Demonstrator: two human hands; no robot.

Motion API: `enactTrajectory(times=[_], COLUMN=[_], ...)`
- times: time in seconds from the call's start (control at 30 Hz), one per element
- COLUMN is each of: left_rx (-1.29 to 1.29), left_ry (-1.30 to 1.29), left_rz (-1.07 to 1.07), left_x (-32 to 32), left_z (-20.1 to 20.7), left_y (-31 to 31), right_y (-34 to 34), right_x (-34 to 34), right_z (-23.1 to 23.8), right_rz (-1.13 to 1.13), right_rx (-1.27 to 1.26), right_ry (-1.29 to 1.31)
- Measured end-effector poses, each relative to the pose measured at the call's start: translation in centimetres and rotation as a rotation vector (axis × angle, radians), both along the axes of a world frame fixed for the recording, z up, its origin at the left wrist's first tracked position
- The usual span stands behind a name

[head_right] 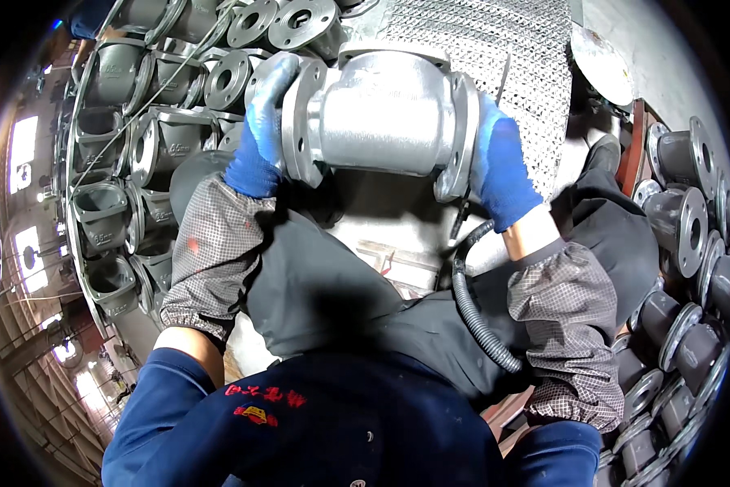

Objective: The person holds a metal valve casting and uses a small tool to scrape debris from the interior and exterior surfaces. They rotate the casting to access different areas, including the inner chambers and the outer flange faces, while sitting among a large quantity of similar metal parts.

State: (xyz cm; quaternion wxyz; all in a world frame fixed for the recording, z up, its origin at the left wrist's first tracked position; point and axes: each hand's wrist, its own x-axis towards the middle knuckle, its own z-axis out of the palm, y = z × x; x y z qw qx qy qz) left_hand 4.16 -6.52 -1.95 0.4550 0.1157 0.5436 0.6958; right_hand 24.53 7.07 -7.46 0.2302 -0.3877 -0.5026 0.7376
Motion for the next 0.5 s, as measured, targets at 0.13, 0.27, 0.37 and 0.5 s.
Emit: enactTrajectory(times=[0.13,0.27,0.37,0.5], left_rx=[0.297,0.192,-0.044,0.005], left_ry=[-0.152,0.089,-0.03,-0.057], left_rz=[-0.238,-0.101,0.04,0.066], left_x=[0.0,0.2,-0.5,-1.2], left_z=[1.3,0.7,1.0,0.1], left_y=[-0.4,0.8,1.7,2.6], right_y=[1.8,2.2,3.9,4.9], right_x=[0.1,-0.6,0.3,-0.1], right_z=[1.8,3.9,2.2,1.8], right_rz=[0.014,-0.06,0.448,0.42], right_rx=[-0.235,-0.371,1.101,0.955], right_ry=[0.073,0.001,-0.394,-0.363])
